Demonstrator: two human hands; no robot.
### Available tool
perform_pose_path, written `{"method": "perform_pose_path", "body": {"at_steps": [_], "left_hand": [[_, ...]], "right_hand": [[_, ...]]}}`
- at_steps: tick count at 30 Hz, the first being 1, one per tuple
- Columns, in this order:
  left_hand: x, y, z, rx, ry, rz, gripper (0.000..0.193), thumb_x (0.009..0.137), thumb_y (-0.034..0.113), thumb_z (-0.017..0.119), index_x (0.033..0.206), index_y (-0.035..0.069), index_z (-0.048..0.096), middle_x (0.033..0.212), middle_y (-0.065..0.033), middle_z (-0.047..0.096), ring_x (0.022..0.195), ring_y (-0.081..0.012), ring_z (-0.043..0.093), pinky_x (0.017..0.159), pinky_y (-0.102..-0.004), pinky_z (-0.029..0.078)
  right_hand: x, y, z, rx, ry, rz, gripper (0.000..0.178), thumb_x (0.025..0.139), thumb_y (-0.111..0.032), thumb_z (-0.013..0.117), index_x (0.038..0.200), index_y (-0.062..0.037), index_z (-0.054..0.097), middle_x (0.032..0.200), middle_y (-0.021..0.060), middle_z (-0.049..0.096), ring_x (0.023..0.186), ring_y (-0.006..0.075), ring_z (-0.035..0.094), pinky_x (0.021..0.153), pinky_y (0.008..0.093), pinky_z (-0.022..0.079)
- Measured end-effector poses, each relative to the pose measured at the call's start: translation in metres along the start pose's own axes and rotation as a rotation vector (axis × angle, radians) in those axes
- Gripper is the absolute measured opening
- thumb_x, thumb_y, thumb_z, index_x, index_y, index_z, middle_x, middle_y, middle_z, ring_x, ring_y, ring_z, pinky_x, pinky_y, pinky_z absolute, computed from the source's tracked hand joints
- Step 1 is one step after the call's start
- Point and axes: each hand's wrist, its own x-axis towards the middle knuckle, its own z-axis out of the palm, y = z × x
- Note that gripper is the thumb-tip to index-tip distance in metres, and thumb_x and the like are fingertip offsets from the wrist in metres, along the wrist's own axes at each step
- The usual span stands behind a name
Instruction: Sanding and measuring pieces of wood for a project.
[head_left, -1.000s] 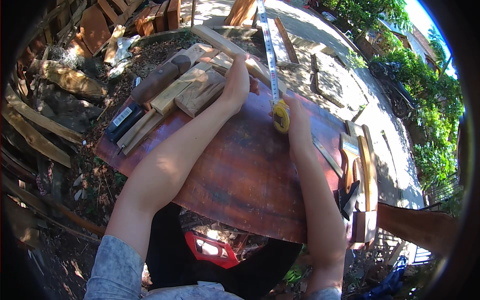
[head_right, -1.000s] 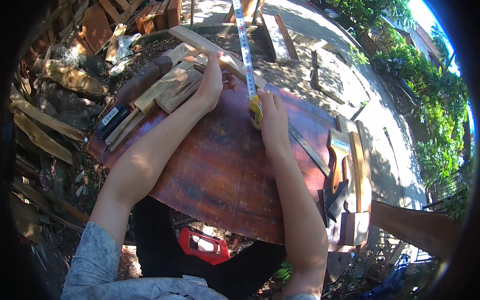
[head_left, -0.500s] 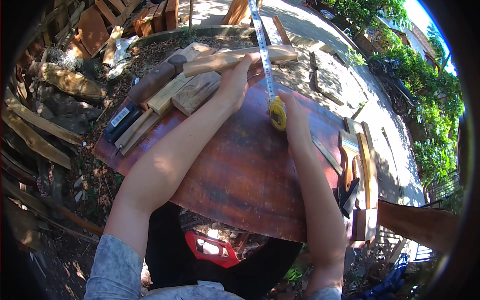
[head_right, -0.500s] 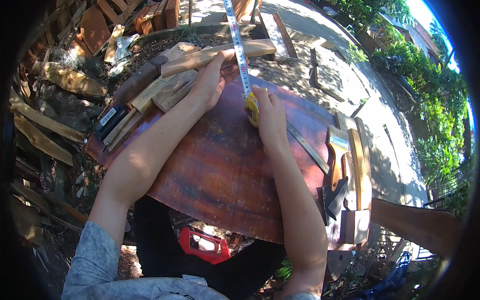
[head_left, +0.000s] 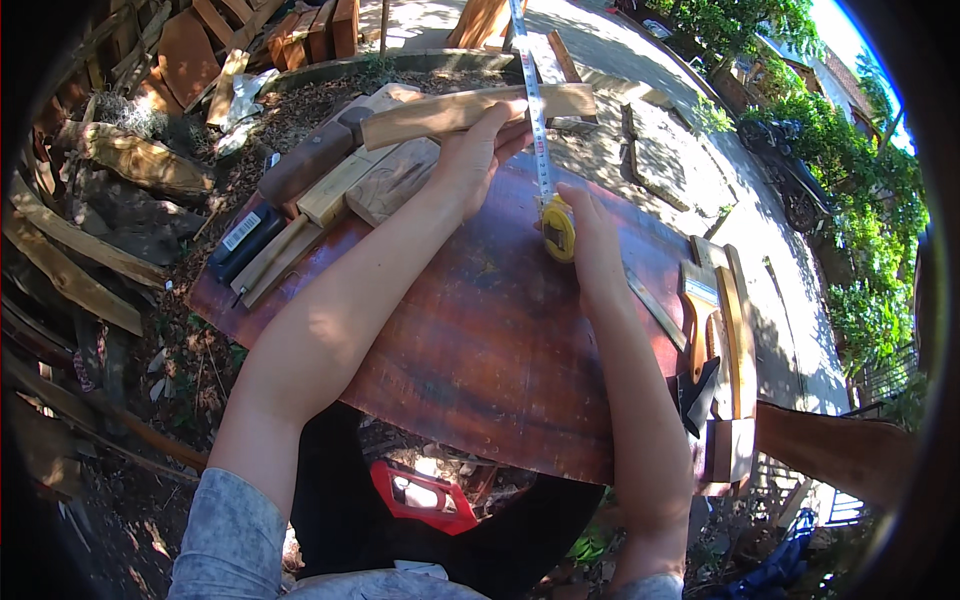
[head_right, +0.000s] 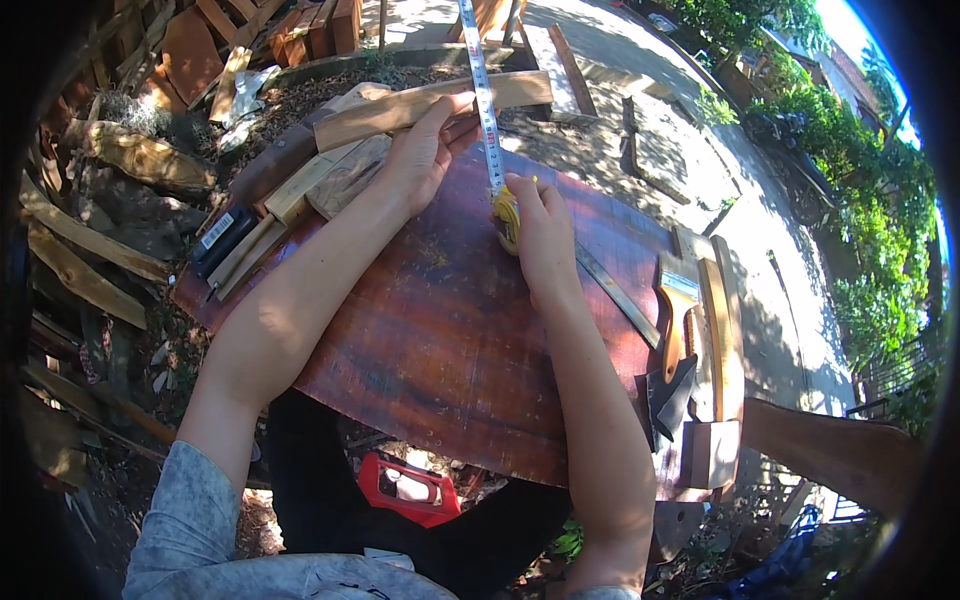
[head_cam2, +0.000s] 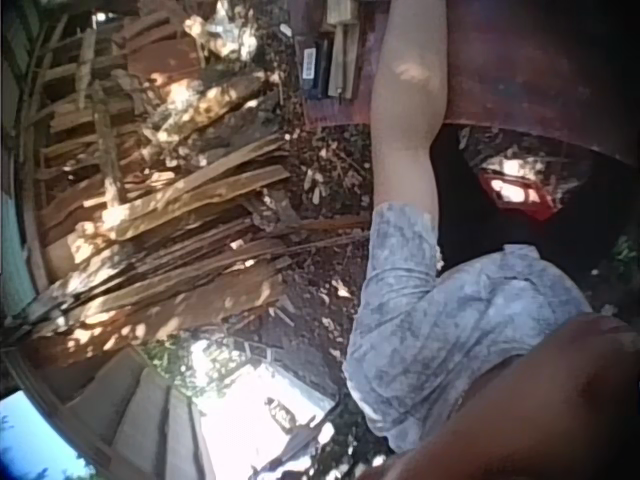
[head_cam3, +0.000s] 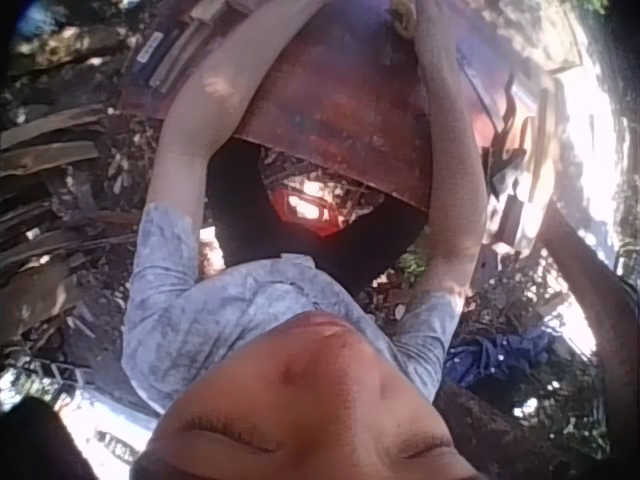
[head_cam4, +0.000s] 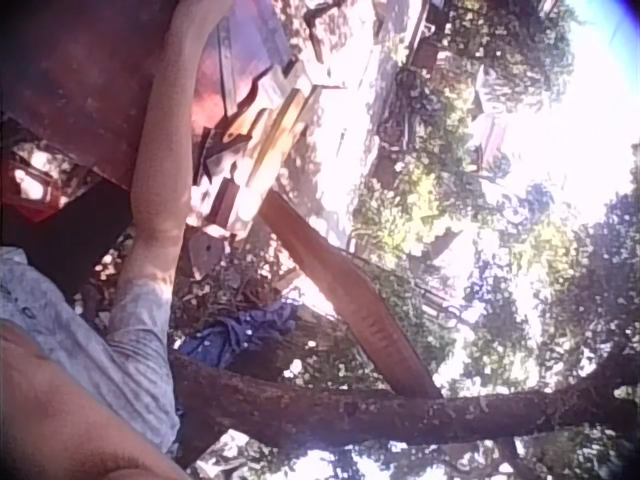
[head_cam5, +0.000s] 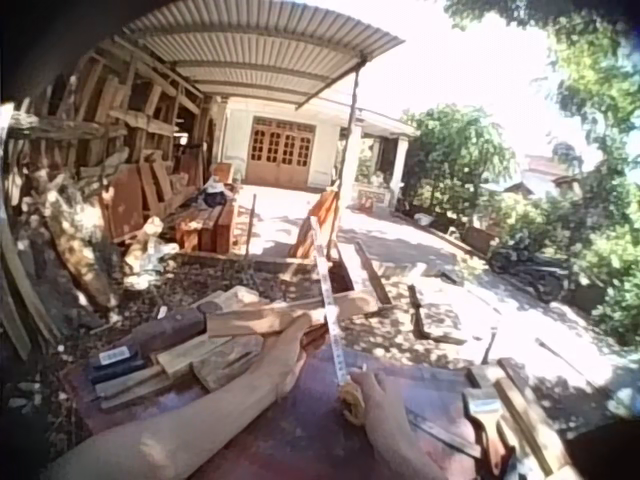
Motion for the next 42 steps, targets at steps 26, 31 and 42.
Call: {"method": "perform_pose_path", "body": {"at_steps": [26, 31, 42], "left_hand": [[0.009, 0.002, -0.008, -0.088, 0.073, 0.082, 0.044, 0.100, 0.027, 0.082, 0.128, -0.004, 0.067, 0.128, -0.0159, 0.068, 0.118, -0.0263, 0.073, 0.103, -0.0355, 0.064], [0.010, 0.003, -0.005, -0.062, 0.115, 0.097, 0.037, 0.106, 0.029, 0.075, 0.130, 0.002, 0.067, 0.128, -0.0173, 0.075, 0.120, -0.0204, 0.073, 0.097, -0.0272, 0.062], [0.007, 0.004, -0.002, -0.071, 0.114, 0.155, 0.048, 0.099, 0.028, 0.085, 0.130, -0.004, 0.066, 0.122, -0.0135, 0.069, 0.112, -0.0239, 0.074, 0.100, -0.0344, 0.065]], "right_hand": [[-0.003, 0.003, 0.002, 0.027, -0.013, -0.061, 0.043, 0.102, -0.039, 0.067, 0.117, 0.0016, 0.068, 0.103, 0.0115, 0.071, 0.089, 0.0176, 0.070, 0.080, 0.0311, 0.054], [-0.002, 0.003, 0.002, -0.007, -0.019, -0.052, 0.044, 0.103, -0.039, 0.065, 0.123, 0.0000, 0.069, 0.106, 0.0117, 0.073, 0.093, 0.0182, 0.072, 0.085, 0.0320, 0.053], [-0.004, 0.000, 0.002, -0.027, -0.029, -0.029, 0.047, 0.103, -0.041, 0.063, 0.127, -0.0011, 0.069, 0.109, 0.0110, 0.073, 0.096, 0.0186, 0.072, 0.088, 0.0317, 0.052]]}}
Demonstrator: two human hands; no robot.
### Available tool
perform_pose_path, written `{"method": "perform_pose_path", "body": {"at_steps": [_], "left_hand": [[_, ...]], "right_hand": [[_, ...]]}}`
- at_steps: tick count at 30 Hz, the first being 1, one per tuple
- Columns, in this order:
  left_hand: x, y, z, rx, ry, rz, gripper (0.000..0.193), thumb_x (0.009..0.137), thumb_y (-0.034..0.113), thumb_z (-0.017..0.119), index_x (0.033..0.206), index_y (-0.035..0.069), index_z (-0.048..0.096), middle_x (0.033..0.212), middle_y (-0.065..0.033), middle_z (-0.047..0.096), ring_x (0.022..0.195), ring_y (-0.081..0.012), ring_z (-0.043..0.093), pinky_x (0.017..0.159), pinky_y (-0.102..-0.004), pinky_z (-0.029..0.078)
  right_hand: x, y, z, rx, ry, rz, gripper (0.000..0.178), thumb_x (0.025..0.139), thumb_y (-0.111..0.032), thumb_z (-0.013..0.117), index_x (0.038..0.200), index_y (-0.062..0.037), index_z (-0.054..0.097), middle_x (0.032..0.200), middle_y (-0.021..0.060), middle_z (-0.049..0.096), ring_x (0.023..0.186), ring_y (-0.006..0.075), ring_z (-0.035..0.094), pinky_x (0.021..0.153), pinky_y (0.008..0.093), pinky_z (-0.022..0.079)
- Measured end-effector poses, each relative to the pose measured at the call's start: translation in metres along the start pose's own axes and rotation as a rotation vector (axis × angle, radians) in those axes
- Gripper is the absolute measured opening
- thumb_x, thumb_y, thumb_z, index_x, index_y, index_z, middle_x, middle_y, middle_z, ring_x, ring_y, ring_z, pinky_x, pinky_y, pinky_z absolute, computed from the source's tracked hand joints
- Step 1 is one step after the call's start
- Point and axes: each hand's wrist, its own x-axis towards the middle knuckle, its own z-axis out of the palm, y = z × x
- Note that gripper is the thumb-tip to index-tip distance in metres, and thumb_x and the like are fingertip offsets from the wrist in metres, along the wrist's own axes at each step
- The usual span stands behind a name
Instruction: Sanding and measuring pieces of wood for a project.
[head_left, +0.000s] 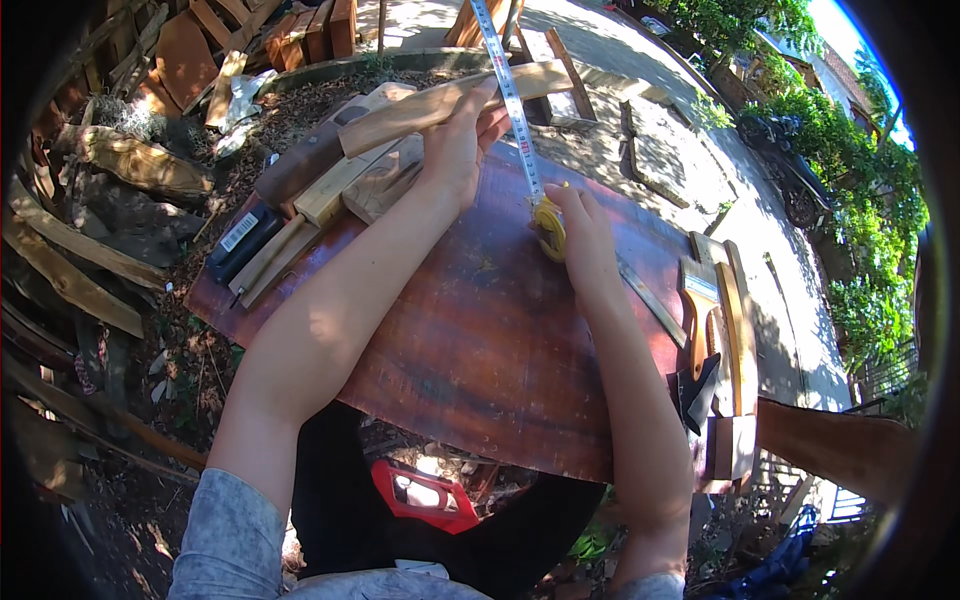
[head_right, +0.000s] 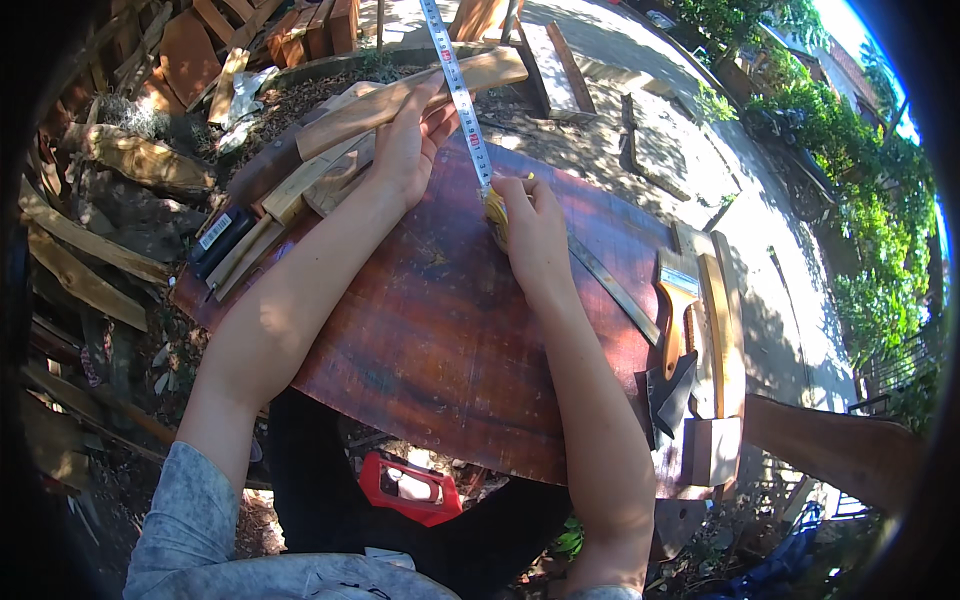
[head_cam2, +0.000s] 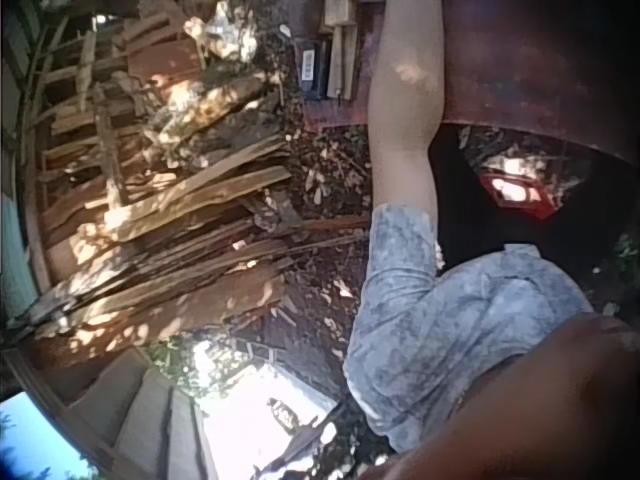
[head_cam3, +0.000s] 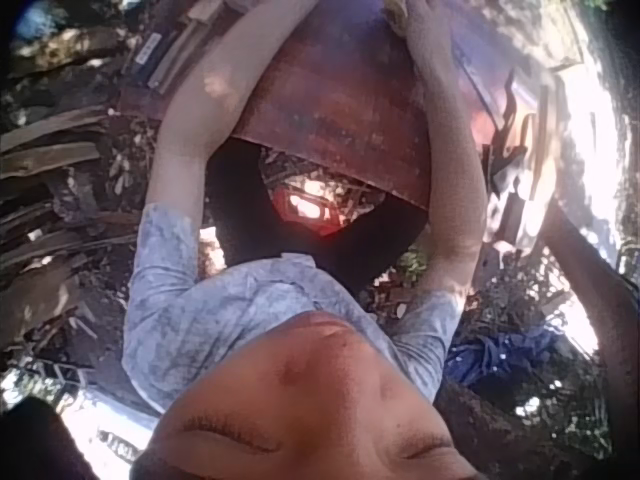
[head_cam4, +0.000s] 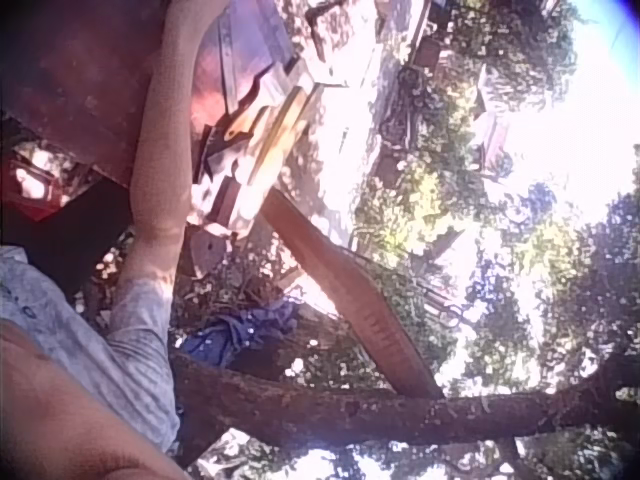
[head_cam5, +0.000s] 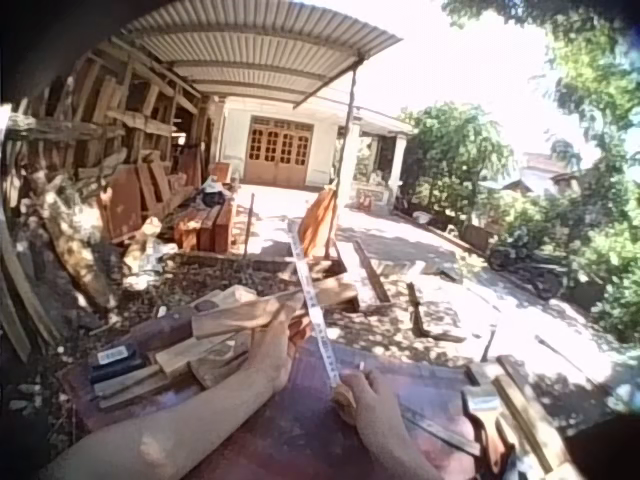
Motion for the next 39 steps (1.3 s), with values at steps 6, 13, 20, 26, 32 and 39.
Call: {"method": "perform_pose_path", "body": {"at_steps": [6, 13, 20, 26, 32, 39], "left_hand": [[-0.003, 0.003, 0.003, 0.009, 0.001, 0.039, 0.043, 0.102, 0.028, 0.082, 0.128, -0.003, 0.069, 0.125, -0.0120, 0.070, 0.112, -0.0223, 0.073, 0.102, -0.0336, 0.064], [-0.002, 0.007, 0.003, -0.008, 0.002, 0.000, 0.043, 0.103, 0.029, 0.080, 0.128, -0.004, 0.069, 0.123, -0.0125, 0.070, 0.110, -0.0215, 0.074, 0.099, -0.0315, 0.065], [-0.001, 0.008, 0.004, 0.020, 0.038, 0.007, 0.038, 0.107, 0.031, 0.074, 0.129, 0.000, 0.069, 0.124, -0.0127, 0.073, 0.110, -0.0198, 0.074, 0.098, -0.0296, 0.062], [0.003, 0.006, 0.000, 0.035, 0.029, 0.007, 0.039, 0.111, 0.033, 0.067, 0.136, 0.003, 0.067, 0.129, -0.0138, 0.074, 0.120, -0.0234, 0.074, 0.097, -0.0287, 0.061], [0.003, 0.005, -0.001, 0.023, -0.005, 0.005, 0.037, 0.112, 0.028, 0.065, 0.137, 0.000, 0.064, 0.130, -0.0172, 0.073, 0.124, -0.0311, 0.076, 0.091, -0.0266, 0.065], [0.000, 0.005, 0.000, 0.025, -0.004, 0.006, 0.037, 0.112, 0.028, 0.065, 0.135, -0.001, 0.065, 0.130, -0.0187, 0.072, 0.122, -0.0321, 0.076, 0.093, -0.0271, 0.066]], "right_hand": [[-0.001, -0.001, 0.001, 0.000, 0.003, -0.008, 0.049, 0.103, -0.042, 0.062, 0.129, -0.0005, 0.068, 0.109, 0.0118, 0.074, 0.096, 0.0186, 0.072, 0.088, 0.0317, 0.052], [0.002, 0.003, 0.002, 0.025, 0.019, -0.041, 0.043, 0.102, -0.037, 0.068, 0.118, 0.0029, 0.068, 0.105, 0.0144, 0.073, 0.091, 0.0192, 0.072, 0.081, 0.0327, 0.055], [0.010, 0.012, -0.002, -0.068, 0.025, -0.055, 0.049, 0.101, -0.040, 0.068, 0.120, 0.0046, 0.069, 0.110, 0.0174, 0.074, 0.101, 0.0225, 0.071, 0.093, 0.0362, 0.053], [0.007, 0.010, 0.002, -0.080, 0.011, -0.053, 0.051, 0.101, -0.044, 0.068, 0.119, 0.0032, 0.070, 0.109, 0.0171, 0.075, 0.100, 0.0218, 0.070, 0.091, 0.0349, 0.052], [0.007, 0.011, 0.001, -0.096, -0.006, -0.063, 0.053, 0.101, -0.047, 0.068, 0.119, 0.0029, 0.070, 0.105, 0.0156, 0.074, 0.096, 0.0199, 0.068, 0.088, 0.0340, 0.052], [0.007, 0.013, 0.002, -0.097, 0.002, -0.085, 0.053, 0.100, -0.047, 0.068, 0.117, 0.0025, 0.070, 0.101, 0.0145, 0.073, 0.093, 0.0193, 0.067, 0.086, 0.0342, 0.052]]}}
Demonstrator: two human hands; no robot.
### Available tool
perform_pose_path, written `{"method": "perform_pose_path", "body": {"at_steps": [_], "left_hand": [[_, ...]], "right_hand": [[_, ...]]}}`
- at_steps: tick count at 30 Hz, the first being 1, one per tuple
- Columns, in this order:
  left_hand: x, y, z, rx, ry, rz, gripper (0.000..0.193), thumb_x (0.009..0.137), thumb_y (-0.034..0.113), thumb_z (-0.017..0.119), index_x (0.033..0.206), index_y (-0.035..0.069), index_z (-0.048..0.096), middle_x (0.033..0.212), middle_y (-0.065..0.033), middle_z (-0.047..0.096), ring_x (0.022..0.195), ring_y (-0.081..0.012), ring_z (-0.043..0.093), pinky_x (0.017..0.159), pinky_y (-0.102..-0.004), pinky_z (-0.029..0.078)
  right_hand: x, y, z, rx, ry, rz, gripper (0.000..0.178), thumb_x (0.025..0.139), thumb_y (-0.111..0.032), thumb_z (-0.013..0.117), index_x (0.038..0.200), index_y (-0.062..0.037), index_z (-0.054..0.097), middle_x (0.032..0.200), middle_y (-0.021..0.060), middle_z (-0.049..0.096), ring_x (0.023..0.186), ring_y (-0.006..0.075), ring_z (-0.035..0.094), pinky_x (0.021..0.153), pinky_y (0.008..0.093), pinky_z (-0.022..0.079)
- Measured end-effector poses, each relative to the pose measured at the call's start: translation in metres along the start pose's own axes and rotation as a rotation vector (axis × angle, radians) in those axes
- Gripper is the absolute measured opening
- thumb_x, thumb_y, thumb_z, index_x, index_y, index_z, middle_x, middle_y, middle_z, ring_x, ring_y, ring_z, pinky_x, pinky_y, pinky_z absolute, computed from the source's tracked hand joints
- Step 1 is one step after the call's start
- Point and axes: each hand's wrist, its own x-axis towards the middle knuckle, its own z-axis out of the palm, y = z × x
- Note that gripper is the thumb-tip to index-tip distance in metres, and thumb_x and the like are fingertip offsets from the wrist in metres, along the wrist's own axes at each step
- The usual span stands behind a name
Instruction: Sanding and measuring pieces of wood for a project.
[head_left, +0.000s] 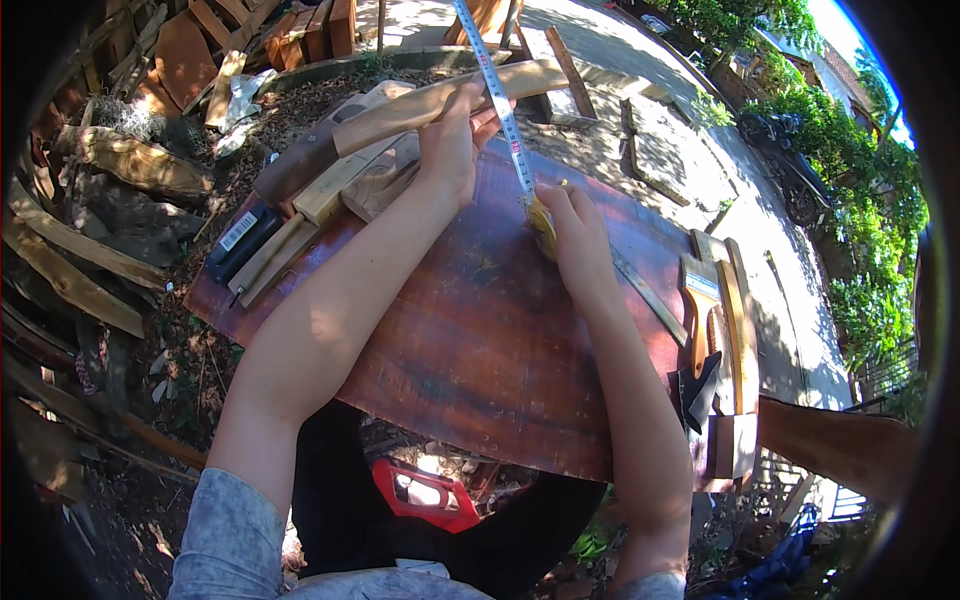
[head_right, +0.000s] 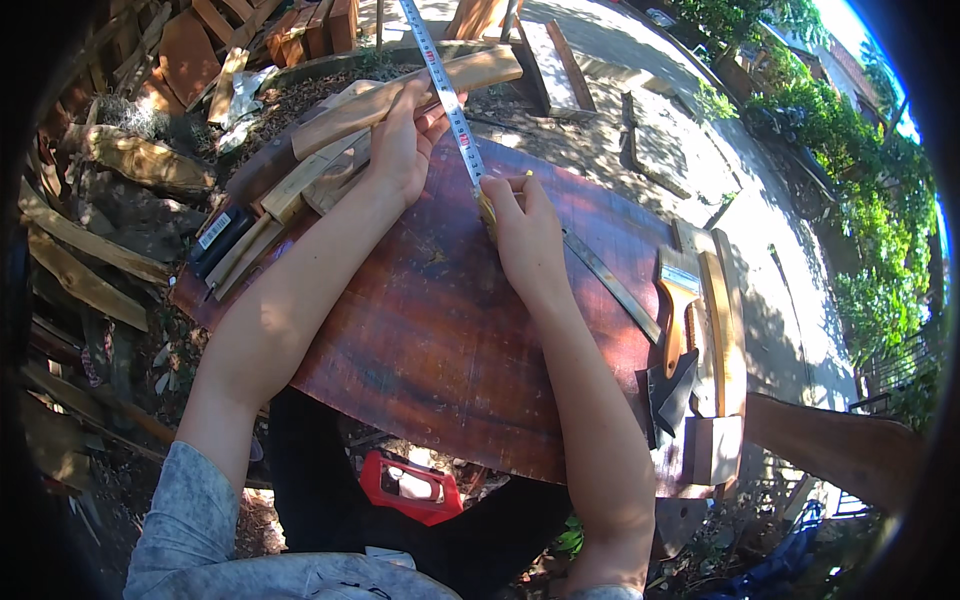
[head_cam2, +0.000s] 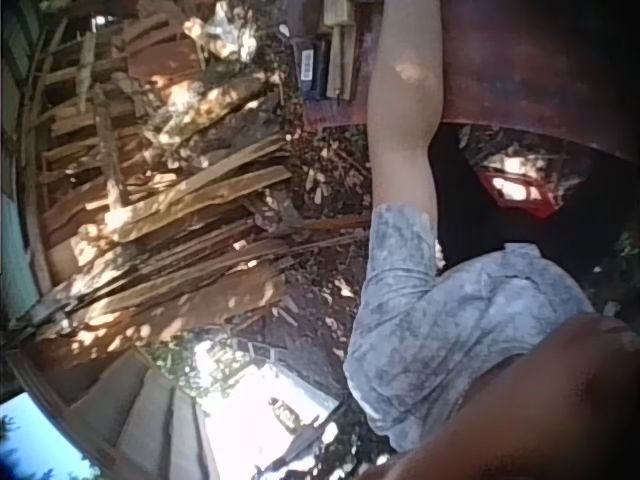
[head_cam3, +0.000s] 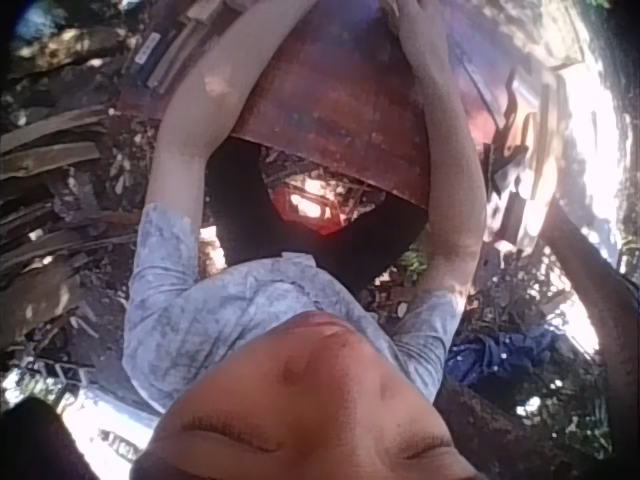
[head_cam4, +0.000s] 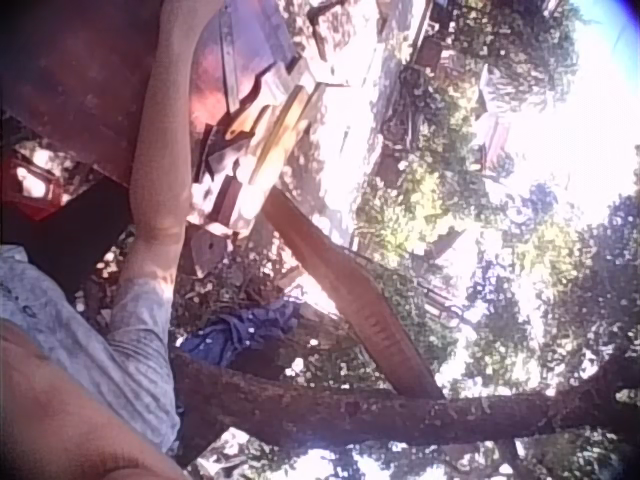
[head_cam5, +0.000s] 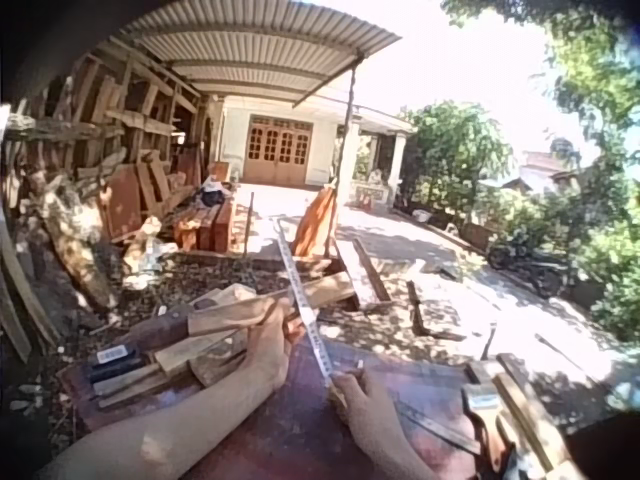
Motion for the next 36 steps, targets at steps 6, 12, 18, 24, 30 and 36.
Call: {"method": "perform_pose_path", "body": {"at_steps": [6, 12, 18, 24, 30, 36], "left_hand": [[0.000, -0.001, -0.001, -0.014, -0.007, 0.007, 0.037, 0.112, 0.029, 0.066, 0.135, -0.001, 0.065, 0.129, -0.0171, 0.071, 0.122, -0.0318, 0.076, 0.092, -0.0273, 0.066], [0.000, -0.001, 0.000, -0.005, 0.000, -0.006, 0.038, 0.112, 0.029, 0.066, 0.134, -0.001, 0.065, 0.127, -0.0159, 0.071, 0.122, -0.0318, 0.076, 0.093, -0.0272, 0.066], [-0.002, 0.000, 0.000, -0.017, 0.010, 0.000, 0.037, 0.111, 0.029, 0.067, 0.132, -0.001, 0.064, 0.124, -0.0146, 0.071, 0.119, -0.0312, 0.077, 0.094, -0.0293, 0.066], [0.002, -0.004, -0.004, -0.025, -0.001, 0.010, 0.037, 0.111, 0.030, 0.067, 0.129, -0.003, 0.064, 0.116, -0.0137, 0.073, 0.114, -0.0291, 0.079, 0.096, -0.0312, 0.066], [0.004, -0.006, -0.004, -0.005, 0.023, -0.004, 0.038, 0.112, 0.030, 0.066, 0.127, -0.004, 0.064, 0.113, -0.0158, 0.074, 0.111, -0.0296, 0.079, 0.102, -0.0353, 0.065], [0.009, -0.013, -0.010, -0.061, -0.028, 0.019, 0.051, 0.101, 0.034, 0.079, 0.127, -0.004, 0.058, 0.114, -0.0171, 0.071, 0.103, -0.0281, 0.081, 0.085, -0.0306, 0.065]], "right_hand": [[0.000, 0.000, 0.000, 0.005, 0.003, -0.004, 0.053, 0.100, -0.048, 0.069, 0.117, 0.0025, 0.070, 0.102, 0.0144, 0.073, 0.094, 0.0194, 0.066, 0.087, 0.0340, 0.052], [-0.002, -0.003, 0.000, -0.005, 0.006, -0.012, 0.053, 0.101, -0.048, 0.068, 0.117, 0.0027, 0.070, 0.105, 0.0156, 0.074, 0.096, 0.0201, 0.067, 0.088, 0.0344, 0.052], [0.000, -0.001, 0.000, -0.013, -0.002, 0.009, 0.054, 0.101, -0.049, 0.069, 0.117, 0.0035, 0.070, 0.105, 0.0166, 0.074, 0.097, 0.0213, 0.068, 0.090, 0.0354, 0.052], [-0.002, -0.003, 0.001, -0.034, 0.007, -0.004, 0.055, 0.100, -0.049, 0.069, 0.116, 0.0035, 0.070, 0.104, 0.0170, 0.074, 0.095, 0.0220, 0.069, 0.087, 0.0358, 0.053], [-0.001, -0.001, 0.000, -0.018, -0.006, 0.011, 0.056, 0.100, -0.049, 0.069, 0.118, 0.0032, 0.070, 0.104, 0.0167, 0.075, 0.094, 0.0216, 0.069, 0.086, 0.0358, 0.054], [0.002, 0.003, 0.001, -0.007, -0.003, 0.004, 0.056, 0.100, -0.049, 0.069, 0.119, 0.0032, 0.070, 0.105, 0.0166, 0.075, 0.095, 0.0211, 0.069, 0.086, 0.0350, 0.053]]}}
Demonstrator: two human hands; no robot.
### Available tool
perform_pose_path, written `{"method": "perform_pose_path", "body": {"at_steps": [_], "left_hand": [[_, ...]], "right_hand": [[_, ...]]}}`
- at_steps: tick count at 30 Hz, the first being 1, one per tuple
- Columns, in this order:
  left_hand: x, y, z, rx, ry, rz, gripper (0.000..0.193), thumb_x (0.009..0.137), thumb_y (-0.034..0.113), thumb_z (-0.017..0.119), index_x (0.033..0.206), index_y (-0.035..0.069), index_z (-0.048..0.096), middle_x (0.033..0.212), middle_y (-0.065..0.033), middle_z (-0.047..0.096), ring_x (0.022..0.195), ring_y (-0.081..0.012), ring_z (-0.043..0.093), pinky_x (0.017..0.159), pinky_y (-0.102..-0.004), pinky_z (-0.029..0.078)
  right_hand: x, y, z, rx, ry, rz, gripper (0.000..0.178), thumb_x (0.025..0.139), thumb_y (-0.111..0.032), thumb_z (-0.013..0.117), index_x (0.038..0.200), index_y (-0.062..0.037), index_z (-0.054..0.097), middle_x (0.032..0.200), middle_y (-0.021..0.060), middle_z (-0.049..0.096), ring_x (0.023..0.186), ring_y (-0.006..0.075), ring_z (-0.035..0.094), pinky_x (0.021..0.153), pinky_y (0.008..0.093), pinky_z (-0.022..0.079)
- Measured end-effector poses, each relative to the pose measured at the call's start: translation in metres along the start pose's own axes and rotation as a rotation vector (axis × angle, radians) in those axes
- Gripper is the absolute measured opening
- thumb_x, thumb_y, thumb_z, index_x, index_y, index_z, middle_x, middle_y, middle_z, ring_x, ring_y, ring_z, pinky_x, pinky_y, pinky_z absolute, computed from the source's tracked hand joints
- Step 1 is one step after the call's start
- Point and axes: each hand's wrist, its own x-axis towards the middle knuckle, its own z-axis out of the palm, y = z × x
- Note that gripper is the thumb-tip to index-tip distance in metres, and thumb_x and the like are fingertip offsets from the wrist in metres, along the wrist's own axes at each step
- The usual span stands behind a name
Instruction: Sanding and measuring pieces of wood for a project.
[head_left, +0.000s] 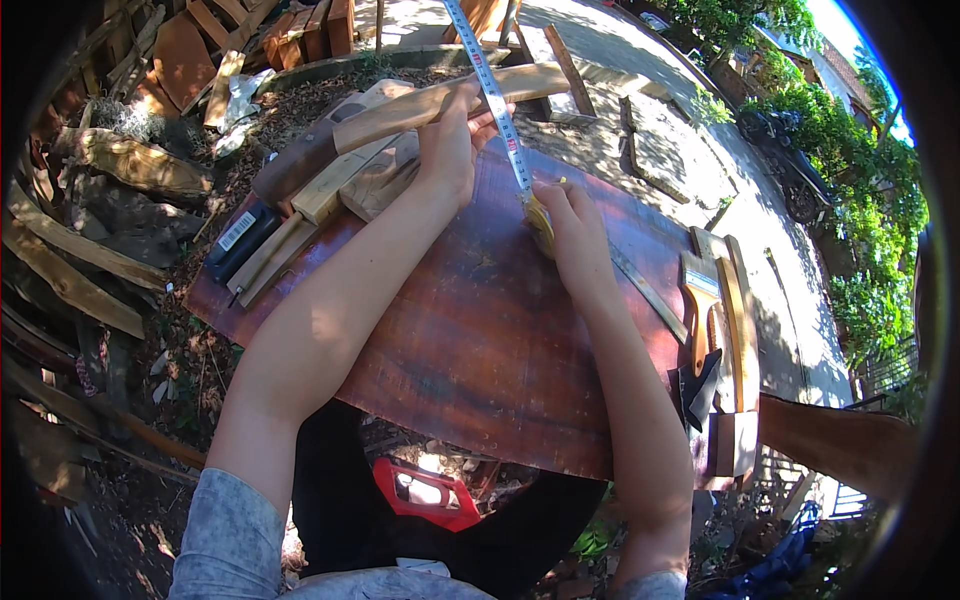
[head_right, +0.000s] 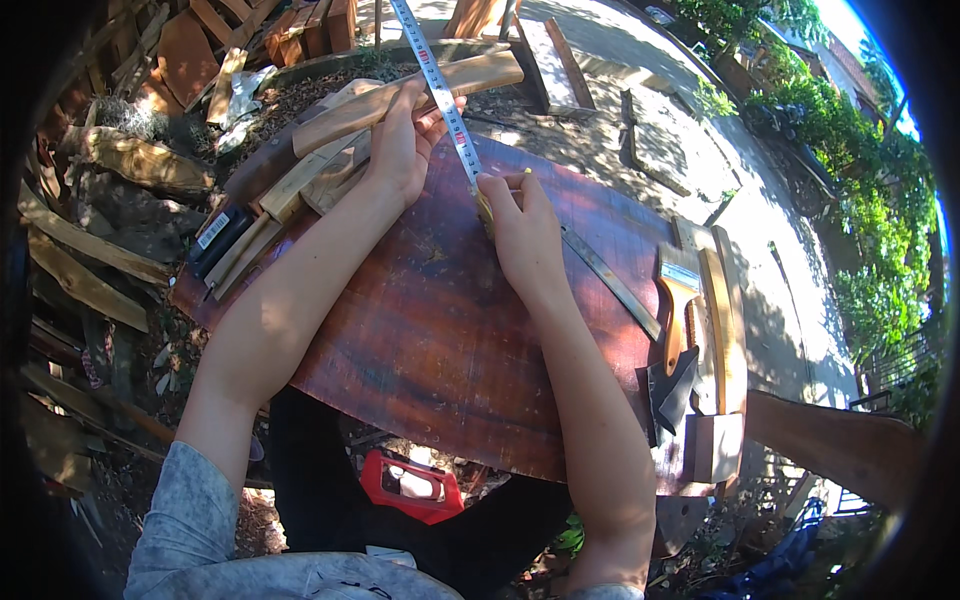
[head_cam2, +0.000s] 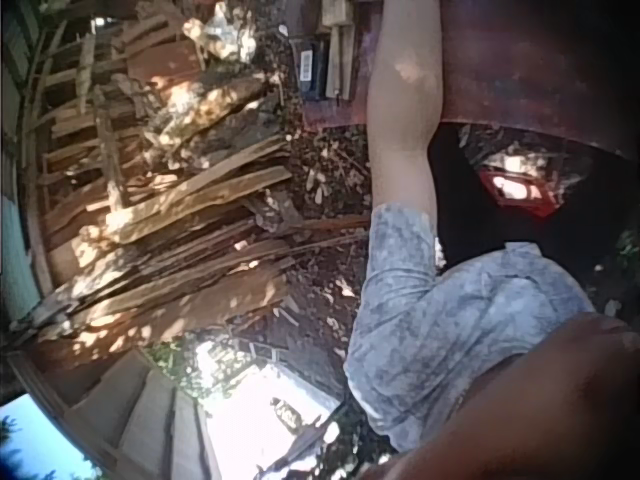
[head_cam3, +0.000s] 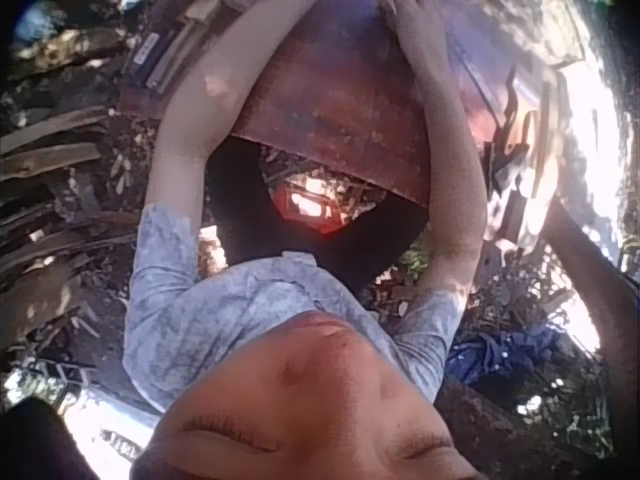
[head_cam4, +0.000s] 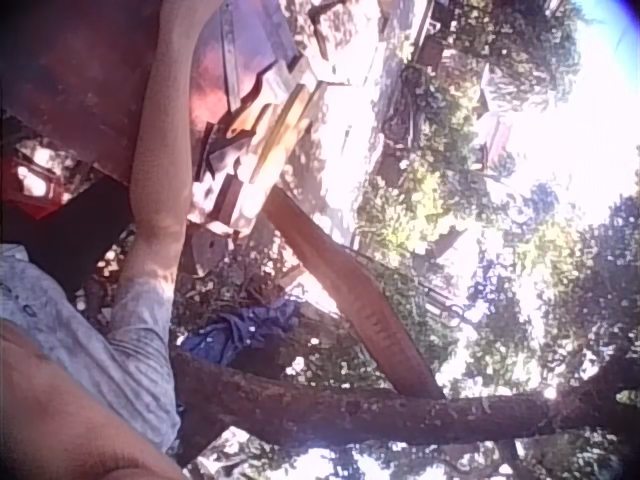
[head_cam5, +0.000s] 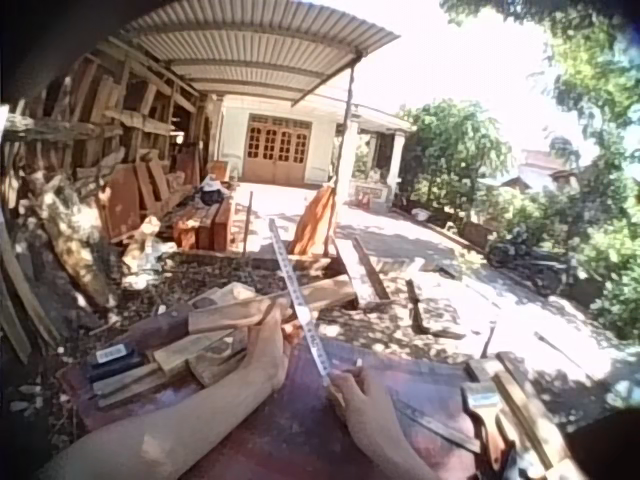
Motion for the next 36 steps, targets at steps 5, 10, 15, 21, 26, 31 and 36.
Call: {"method": "perform_pose_path", "body": {"at_steps": [5, 10, 15, 21, 26, 31, 36], "left_hand": [[0.0002, 0.0008, -0.0022, 0.029, -0.012, -0.011, 0.051, 0.101, 0.037, 0.079, 0.126, -0.002, 0.057, 0.111, -0.0148, 0.070, 0.103, -0.0266, 0.081, 0.084, -0.0290, 0.064], [-0.0019, 0.0013, -0.0001, 0.044, -0.006, -0.015, 0.051, 0.102, 0.038, 0.077, 0.127, -0.001, 0.056, 0.111, -0.0138, 0.070, 0.103, -0.0260, 0.081, 0.083, -0.0278, 0.063], [-0.0006, 0.0012, -0.0023, 0.049, -0.009, -0.017, 0.050, 0.102, 0.038, 0.077, 0.128, 0.000, 0.056, 0.112, -0.0125, 0.071, 0.104, -0.0255, 0.081, 0.084, -0.0288, 0.063], [-0.0066, 0.0040, 0.0050, 0.083, 0.043, -0.013, 0.036, 0.111, 0.034, 0.065, 0.121, 0.000, 0.067, 0.104, -0.0134, 0.077, 0.104, -0.0250, 0.080, 0.101, -0.0341, 0.061], [-0.0061, 0.0049, 0.0046, 0.085, 0.036, -0.009, 0.036, 0.111, 0.034, 0.065, 0.121, 0.000, 0.067, 0.105, -0.0140, 0.077, 0.104, -0.0247, 0.080, 0.100, -0.0339, 0.062], [-0.0054, 0.0051, 0.0037, 0.091, 0.045, -0.004, 0.036, 0.111, 0.034, 0.065, 0.121, -0.001, 0.067, 0.108, -0.0150, 0.077, 0.104, -0.0248, 0.080, 0.098, -0.0336, 0.063], [-0.0065, 0.0047, 0.0038, 0.083, 0.011, 0.000, 0.038, 0.110, 0.034, 0.067, 0.124, -0.002, 0.065, 0.110, -0.0149, 0.077, 0.104, -0.0250, 0.080, 0.098, -0.0336, 0.064]], "right_hand": [[-0.0019, -0.0028, -0.0005, -0.018, -0.003, -0.003, 0.057, 0.100, -0.050, 0.069, 0.119, 0.0037, 0.069, 0.105, 0.0173, 0.074, 0.094, 0.0219, 0.069, 0.087, 0.0353, 0.053], [0.0003, 0.0013, -0.0012, -0.023, 0.004, -0.013, 0.057, 0.100, -0.049, 0.069, 0.120, 0.0035, 0.069, 0.107, 0.0181, 0.074, 0.096, 0.0226, 0.069, 0.087, 0.0352, 0.053], [0.0019, 0.0025, -0.0005, -0.029, 0.000, -0.007, 0.056, 0.099, -0.049, 0.070, 0.121, 0.0032, 0.069, 0.107, 0.0183, 0.075, 0.097, 0.0228, 0.071, 0.088, 0.0345, 0.054], [-0.0018, -0.0019, 0.0001, -0.009, 0.001, -0.005, 0.055, 0.100, -0.047, 0.070, 0.121, 0.0034, 0.069, 0.105, 0.0174, 0.076, 0.094, 0.0222, 0.072, 0.087, 0.0348, 0.055], [-0.0036, -0.0048, 0.0007, 0.011, -0.005, -0.005, 0.055, 0.100, -0.047, 0.070, 0.122, 0.0036, 0.068, 0.105, 0.0162, 0.076, 0.094, 0.0202, 0.071, 0.085, 0.0338, 0.054], [-0.0019, -0.0027, 0.0007, 0.011, -0.004, 0.005, 0.055, 0.100, -0.046, 0.070, 0.122, 0.0035, 0.068, 0.103, 0.0154, 0.075, 0.094, 0.0201, 0.071, 0.084, 0.0337, 0.053], [-0.0027, -0.0037, 0.0023, 0.045, 0.015, -0.004, 0.051, 0.101, -0.043, 0.068, 0.121, 0.0032, 0.068, 0.104, 0.0160, 0.074, 0.093, 0.0199, 0.071, 0.083, 0.0335, 0.053]]}}
